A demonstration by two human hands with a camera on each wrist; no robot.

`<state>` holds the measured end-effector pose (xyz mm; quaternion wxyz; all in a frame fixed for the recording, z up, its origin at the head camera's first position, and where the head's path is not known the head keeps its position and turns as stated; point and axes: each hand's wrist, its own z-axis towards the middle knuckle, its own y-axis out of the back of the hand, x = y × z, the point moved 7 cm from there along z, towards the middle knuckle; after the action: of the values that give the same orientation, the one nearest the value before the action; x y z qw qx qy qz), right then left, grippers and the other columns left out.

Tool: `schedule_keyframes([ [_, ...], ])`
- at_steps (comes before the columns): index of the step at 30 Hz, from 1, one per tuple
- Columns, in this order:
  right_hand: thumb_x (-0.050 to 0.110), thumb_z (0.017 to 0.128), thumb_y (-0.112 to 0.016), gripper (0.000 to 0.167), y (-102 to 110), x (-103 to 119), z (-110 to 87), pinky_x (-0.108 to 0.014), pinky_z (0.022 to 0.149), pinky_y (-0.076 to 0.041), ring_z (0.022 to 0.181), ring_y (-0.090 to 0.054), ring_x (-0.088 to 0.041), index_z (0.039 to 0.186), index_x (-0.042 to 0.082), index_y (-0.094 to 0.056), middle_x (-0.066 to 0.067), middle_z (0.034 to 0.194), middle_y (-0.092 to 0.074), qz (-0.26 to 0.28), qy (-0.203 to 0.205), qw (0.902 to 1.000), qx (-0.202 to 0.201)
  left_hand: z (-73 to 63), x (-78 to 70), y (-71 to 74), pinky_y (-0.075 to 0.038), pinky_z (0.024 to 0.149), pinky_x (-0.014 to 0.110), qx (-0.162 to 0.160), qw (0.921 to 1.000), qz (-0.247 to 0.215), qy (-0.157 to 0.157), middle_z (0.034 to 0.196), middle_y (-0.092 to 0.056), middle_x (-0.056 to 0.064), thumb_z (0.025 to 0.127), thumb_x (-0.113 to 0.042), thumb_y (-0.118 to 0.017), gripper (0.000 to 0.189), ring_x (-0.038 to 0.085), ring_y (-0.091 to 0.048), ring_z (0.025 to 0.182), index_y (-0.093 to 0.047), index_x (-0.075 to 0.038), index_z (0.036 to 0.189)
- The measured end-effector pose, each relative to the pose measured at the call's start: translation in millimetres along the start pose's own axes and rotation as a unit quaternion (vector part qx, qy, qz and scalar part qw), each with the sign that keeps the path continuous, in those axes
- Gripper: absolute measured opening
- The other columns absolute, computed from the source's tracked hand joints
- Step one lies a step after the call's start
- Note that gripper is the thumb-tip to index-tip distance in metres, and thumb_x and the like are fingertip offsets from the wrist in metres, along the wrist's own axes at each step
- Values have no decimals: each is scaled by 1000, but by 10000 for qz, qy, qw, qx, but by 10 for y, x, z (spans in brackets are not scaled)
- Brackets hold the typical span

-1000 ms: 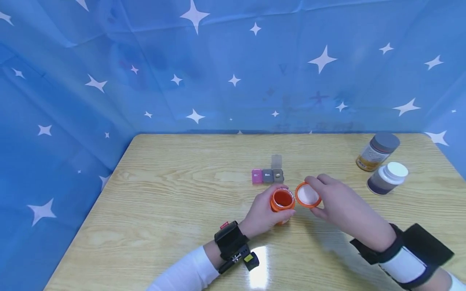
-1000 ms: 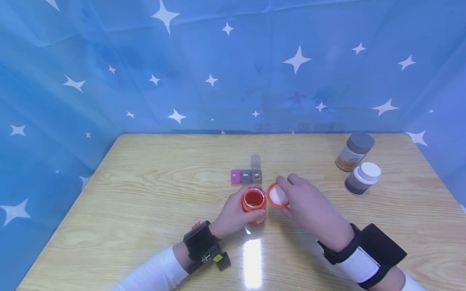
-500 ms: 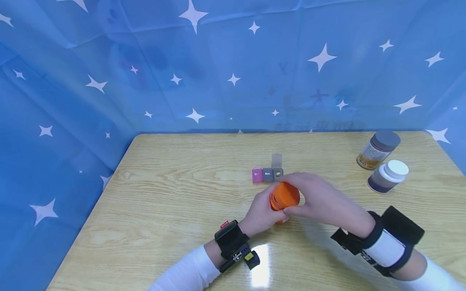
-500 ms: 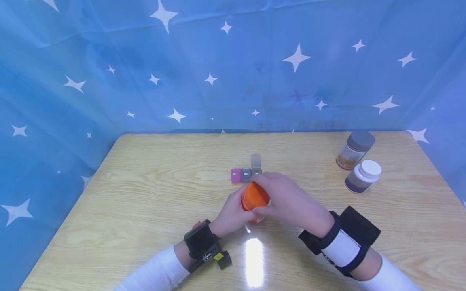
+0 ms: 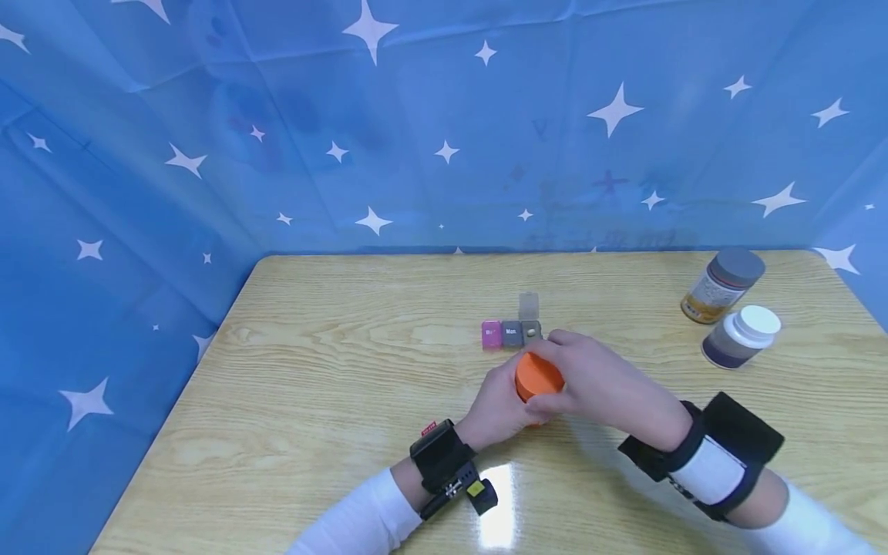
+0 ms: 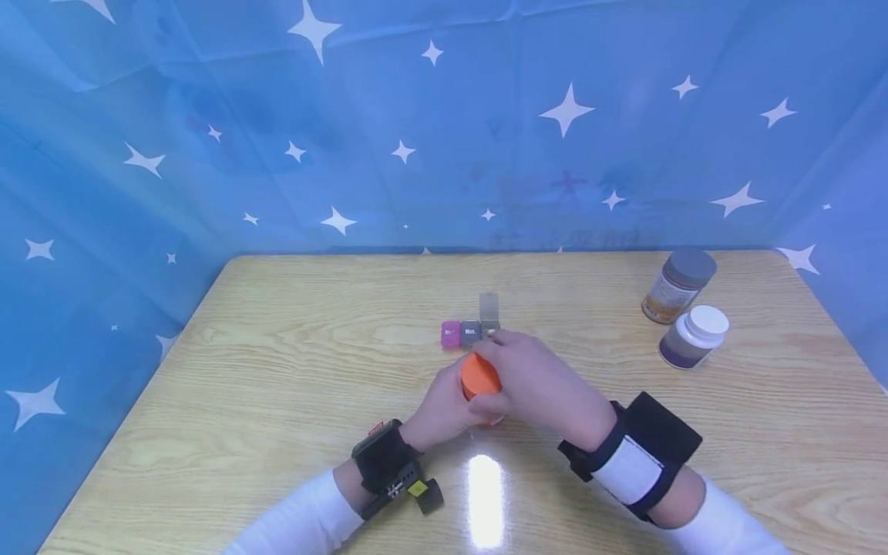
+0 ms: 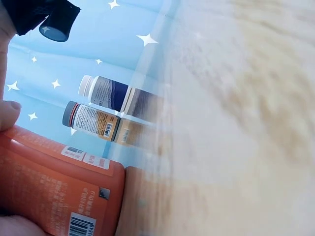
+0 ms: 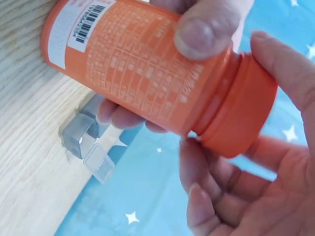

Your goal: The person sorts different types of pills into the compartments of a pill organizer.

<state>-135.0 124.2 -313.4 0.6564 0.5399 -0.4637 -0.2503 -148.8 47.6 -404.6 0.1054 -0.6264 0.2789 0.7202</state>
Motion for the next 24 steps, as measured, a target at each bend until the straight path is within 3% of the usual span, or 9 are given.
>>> schedule_keyframes([
  [8,62,69,-67,67,-4,-6,-6,-24,50,-37,57,-48,-14,97,2,-60,-4,68,-57,-677,-570,9925,-842,1,-28,-5,-46,88,19,38,9996,59,-284,113,-63,8,72,1,-71,52,7,-56,95,-52,-9,120],
  [10,62,70,-66,73,-6,-96,-13,-30,58,-46,69,-57,-19,109,1,-59,-9,84,-63,-229,-491,9957,-746,-1,-33,-4,-47,86,19,15,9995,81,-293,110,-64,8,72,-1,-73,49,6,-56,93,-54,-8,117],
  [12,55,76,-66,72,-37,-211,1,-43,77,-50,95,-59,-29,124,2,-52,-16,112,-61,925,-66,9945,-480,-1,-33,-4,-47,85,19,-5,9995,64,-296,108,-64,7,71,-2,-74,50,5,-56,91,-55,-9,117],
  [14,42,83,-64,70,-110,-314,30,-54,95,-42,122,-47,-35,138,7,-39,-18,137,-46,2553,522,9654,98,0,-17,-2,-47,85,19,-41,9997,23,-247,107,-64,6,71,-5,-76,50,4,-56,90,-56,-11,116],
  [18,24,90,-57,68,-319,-400,54,-43,110,-30,140,-27,-21,147,12,-23,-9,153,-24,4819,1562,8474,1592,-2,7,-8,-45,90,21,-24,9998,25,-182,111,-63,2,71,-8,-77,54,5,-57,95,-54,-14,120],
  [19,23,91,-56,67,-355,-407,54,-37,110,-30,139,-28,-16,147,11,-22,-7,153,-25,5015,1682,8294,1798,0,11,-13,-45,90,21,0,9999,18,-149,112,-63,1,71,-9,-77,54,5,-56,96,-54,-14,120],
  [21,18,91,-56,65,-413,-431,56,-24,106,-31,136,-32,-6,147,9,-24,-4,152,-28,5138,1771,8165,1950,3,14,-22,-44,91,21,70,9999,40,-77,112,-63,0,72,-10,-77,53,4,-56,95,-54,-15,120],
  [22,16,90,-57,65,-430,-444,59,-21,105,-33,133,-35,-3,146,8,-25,-4,151,-31,5150,1689,8189,1890,4,12,-23,-44,90,20,94,9999,60,-51,111,-63,0,72,-10,-77,53,4,-55,95,-54,-15,119],
  [24,13,88,-60,64,-443,-463,58,-20,101,-37,128,-42,-4,144,7,-30,-8,147,-38,4956,1395,8432,1546,3,9,-13,-45,89,20,96,9999,134,6,110,-63,-1,71,-11,-77,52,4,-55,93,-54,-15,118],
])
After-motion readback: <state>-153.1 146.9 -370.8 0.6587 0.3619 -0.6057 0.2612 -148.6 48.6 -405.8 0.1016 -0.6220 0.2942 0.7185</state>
